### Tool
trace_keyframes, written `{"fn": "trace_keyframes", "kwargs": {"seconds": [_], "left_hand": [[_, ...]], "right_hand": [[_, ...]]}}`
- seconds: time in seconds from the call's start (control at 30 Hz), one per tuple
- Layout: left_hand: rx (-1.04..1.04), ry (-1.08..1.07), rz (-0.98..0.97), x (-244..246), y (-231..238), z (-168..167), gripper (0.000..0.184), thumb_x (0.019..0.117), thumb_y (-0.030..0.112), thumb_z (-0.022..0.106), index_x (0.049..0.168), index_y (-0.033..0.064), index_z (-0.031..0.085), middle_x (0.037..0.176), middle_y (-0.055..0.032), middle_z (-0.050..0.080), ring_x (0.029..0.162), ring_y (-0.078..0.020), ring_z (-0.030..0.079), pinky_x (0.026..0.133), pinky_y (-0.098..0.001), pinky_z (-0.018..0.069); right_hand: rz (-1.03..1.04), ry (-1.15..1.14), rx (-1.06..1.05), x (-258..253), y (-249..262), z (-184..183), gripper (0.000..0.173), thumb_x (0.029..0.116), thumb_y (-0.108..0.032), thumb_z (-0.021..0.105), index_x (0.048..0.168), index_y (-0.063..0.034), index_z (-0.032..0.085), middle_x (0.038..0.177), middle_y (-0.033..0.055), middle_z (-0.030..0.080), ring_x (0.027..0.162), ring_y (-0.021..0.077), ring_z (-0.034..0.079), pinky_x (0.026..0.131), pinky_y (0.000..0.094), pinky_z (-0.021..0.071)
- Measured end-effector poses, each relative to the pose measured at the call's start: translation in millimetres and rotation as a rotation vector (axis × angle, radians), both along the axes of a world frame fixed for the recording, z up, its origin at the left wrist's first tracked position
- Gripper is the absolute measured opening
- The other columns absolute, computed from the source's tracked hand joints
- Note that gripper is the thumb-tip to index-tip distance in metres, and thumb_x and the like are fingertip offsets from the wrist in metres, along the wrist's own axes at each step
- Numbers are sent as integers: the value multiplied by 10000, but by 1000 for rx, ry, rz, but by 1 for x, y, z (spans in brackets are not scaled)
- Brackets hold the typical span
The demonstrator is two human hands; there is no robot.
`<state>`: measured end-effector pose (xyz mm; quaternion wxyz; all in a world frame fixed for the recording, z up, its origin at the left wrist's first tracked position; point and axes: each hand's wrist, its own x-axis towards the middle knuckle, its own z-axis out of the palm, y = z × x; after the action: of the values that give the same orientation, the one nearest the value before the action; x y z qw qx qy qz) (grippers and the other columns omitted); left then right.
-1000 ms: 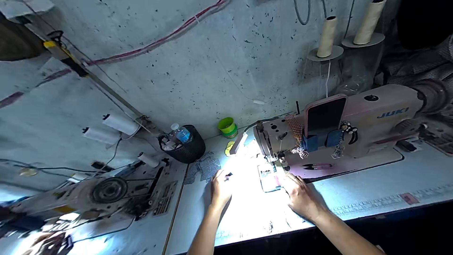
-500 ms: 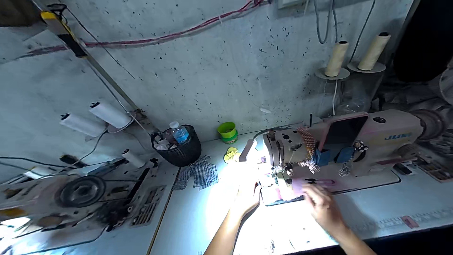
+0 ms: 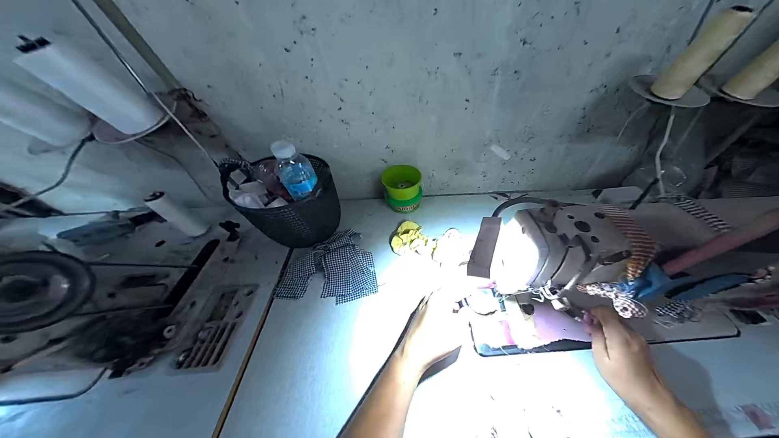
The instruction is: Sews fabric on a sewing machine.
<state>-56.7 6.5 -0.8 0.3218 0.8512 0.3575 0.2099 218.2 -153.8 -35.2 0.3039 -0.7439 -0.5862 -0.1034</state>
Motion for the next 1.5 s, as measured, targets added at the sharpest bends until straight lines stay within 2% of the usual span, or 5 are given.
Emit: {"fn": "trace_keyframes", "kwargs": {"seconds": [0.6,0.77,1.03,1.3,1.5], "left_hand": [[234,-106,229,6,0,-7,273,969,195,563,1132,34,711,1107,-117,691,1065,-250,640,964,-451,480],[284,-110,124,7,3,-16,323,986,216,540,1239,135,725,1279,-75,681,1264,-219,589,1109,-434,443],[331,365,52,24,11,-27,550,1072,515,298,1449,248,597,1539,9,520,1475,-225,397,1256,-527,179],[164,128,-68,43,20,-12,388,1099,241,444,1379,40,622,1483,-184,551,1423,-350,462,1176,-580,313],[576,-9,162,-25,-98,14,361,990,255,583,1165,-41,690,1129,-262,694,1084,-416,656,946,-596,488]], "right_hand": [[-25,-17,-155,-83,37,22,293,990,-298,560,950,-50,709,676,119,667,606,319,690,533,511,541],[-226,100,-249,-39,6,16,452,1055,-315,518,1291,60,604,1004,289,701,833,478,710,717,668,551],[-291,15,-256,7,-20,14,358,1000,-245,623,1273,-16,664,1337,285,595,1264,485,560,1022,678,429],[57,158,-18,-18,-108,23,323,1023,-265,537,1137,-22,716,1149,156,700,1094,313,659,919,505,534],[214,686,-595,0,-230,-21,216,986,-180,570,979,-20,715,963,129,696,919,235,676,843,440,561]]}}
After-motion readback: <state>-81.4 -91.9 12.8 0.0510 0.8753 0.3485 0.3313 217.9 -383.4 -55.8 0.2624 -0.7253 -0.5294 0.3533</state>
